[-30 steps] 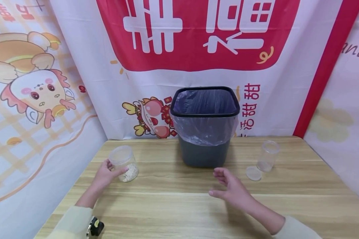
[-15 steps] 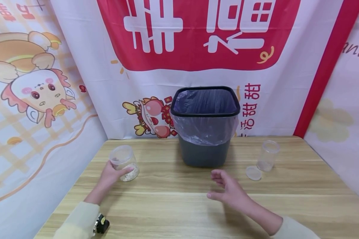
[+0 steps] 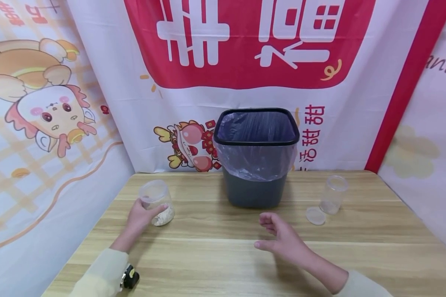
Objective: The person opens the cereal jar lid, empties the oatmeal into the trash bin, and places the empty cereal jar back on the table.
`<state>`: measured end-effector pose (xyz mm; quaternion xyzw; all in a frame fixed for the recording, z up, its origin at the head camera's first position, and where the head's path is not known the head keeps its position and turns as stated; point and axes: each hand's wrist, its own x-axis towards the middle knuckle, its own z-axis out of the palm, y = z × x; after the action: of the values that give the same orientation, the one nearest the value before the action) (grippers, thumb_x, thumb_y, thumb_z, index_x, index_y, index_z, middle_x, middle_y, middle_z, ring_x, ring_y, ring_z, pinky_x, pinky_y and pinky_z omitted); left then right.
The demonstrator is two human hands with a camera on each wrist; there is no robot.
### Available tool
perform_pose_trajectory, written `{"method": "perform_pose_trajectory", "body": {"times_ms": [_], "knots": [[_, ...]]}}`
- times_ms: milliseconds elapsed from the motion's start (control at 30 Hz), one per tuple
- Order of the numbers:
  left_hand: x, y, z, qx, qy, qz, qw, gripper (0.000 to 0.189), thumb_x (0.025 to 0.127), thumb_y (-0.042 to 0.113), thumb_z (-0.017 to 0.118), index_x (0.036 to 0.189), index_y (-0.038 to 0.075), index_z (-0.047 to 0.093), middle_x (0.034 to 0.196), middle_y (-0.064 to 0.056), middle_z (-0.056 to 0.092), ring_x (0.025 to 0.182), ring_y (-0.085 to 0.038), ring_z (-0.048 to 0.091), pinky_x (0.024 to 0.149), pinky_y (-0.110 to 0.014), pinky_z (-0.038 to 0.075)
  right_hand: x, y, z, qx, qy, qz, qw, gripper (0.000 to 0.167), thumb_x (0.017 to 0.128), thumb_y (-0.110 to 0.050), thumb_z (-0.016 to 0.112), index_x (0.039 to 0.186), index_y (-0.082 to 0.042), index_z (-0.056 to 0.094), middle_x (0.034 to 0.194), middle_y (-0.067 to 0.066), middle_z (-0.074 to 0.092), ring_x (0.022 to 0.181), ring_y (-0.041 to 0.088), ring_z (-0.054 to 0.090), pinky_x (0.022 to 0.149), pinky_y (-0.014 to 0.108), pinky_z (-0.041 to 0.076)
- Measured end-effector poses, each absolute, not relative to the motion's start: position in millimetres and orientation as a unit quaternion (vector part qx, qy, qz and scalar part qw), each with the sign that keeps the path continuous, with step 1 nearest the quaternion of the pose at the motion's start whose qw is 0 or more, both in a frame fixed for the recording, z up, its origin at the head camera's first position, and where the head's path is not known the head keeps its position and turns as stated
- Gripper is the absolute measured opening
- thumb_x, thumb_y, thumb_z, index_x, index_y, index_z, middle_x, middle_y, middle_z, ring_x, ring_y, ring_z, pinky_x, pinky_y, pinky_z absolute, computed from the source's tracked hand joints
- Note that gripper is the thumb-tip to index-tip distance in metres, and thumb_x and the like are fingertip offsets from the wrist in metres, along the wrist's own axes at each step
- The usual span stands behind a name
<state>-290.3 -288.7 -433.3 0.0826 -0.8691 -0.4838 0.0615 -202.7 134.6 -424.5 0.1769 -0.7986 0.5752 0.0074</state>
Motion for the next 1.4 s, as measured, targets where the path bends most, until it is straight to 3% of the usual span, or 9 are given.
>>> {"method": "perform_pose_trajectory", "body": {"times_ms": [133,300,767,933,1200,1400], "knots": [[-287.9,-281.3,-429.5,0.077,-0.883,-0.46,0.059,0.107,0.078,0.05,0.078,0.146,-0.01,0.021,0.145,-0.033,0.032,0.135,-0.045,0.03,0.111,-0.054,0.025,-202.5,133.2,-422.9,0.176,-0.798,0.576,0.009,0.067,0.073,-0.006,0.084,0.128,0.007,0.048,0.123,0.018,0.058,0.119,0.039,0.052,0.103,0.039,0.042],[-285.0,-267.6,-423.7,0.036,-0.886,-0.457,0.074,0.101,0.078,0.042,0.08,0.145,-0.007,0.025,0.145,-0.03,0.035,0.135,-0.042,0.033,0.111,-0.055,0.025,-203.9,132.4,-419.1,0.191,-0.794,0.577,0.022,0.067,0.074,-0.007,0.083,0.128,0.009,0.047,0.123,0.019,0.057,0.118,0.039,0.052,0.102,0.041,0.042],[-267.5,-217.9,-413.7,-0.068,-0.893,-0.428,0.123,0.09,0.07,0.034,0.088,0.139,-0.002,0.041,0.13,-0.021,0.055,0.119,-0.037,0.051,0.099,-0.058,0.039,-204.9,121.2,-408.1,0.166,-0.76,0.626,0.047,0.061,0.077,-0.004,0.081,0.127,0.005,0.049,0.127,0.019,0.056,0.122,0.037,0.052,0.103,0.037,0.041],[-257.4,-194.9,-407.7,-0.099,-0.895,-0.416,0.127,0.085,0.067,0.031,0.089,0.134,0.001,0.047,0.123,-0.015,0.06,0.111,-0.031,0.056,0.095,-0.053,0.045,-205.6,118.5,-406.0,0.165,-0.753,0.634,0.057,0.062,0.076,-0.005,0.082,0.129,0.003,0.048,0.128,0.016,0.056,0.123,0.035,0.051,0.103,0.036,0.042],[-242.8,-162.9,-404.1,-0.129,-0.893,-0.411,0.129,0.084,0.063,0.036,0.091,0.13,0.004,0.053,0.12,-0.01,0.063,0.112,-0.027,0.058,0.095,-0.049,0.047,-202.8,109.7,-403.0,0.165,-0.734,0.653,0.088,0.062,0.077,-0.003,0.08,0.129,0.008,0.047,0.127,0.018,0.057,0.121,0.034,0.052,0.103,0.037,0.041],[-230.6,-143.3,-400.2,-0.156,-0.887,-0.416,0.125,0.085,0.06,0.036,0.092,0.13,0.007,0.054,0.118,-0.005,0.064,0.11,-0.024,0.059,0.093,-0.046,0.048,-200.9,100.4,-401.1,0.156,-0.718,0.674,0.076,0.064,0.078,0.001,0.078,0.132,0.01,0.045,0.129,0.021,0.054,0.123,0.033,0.051,0.106,0.036,0.038]]}}
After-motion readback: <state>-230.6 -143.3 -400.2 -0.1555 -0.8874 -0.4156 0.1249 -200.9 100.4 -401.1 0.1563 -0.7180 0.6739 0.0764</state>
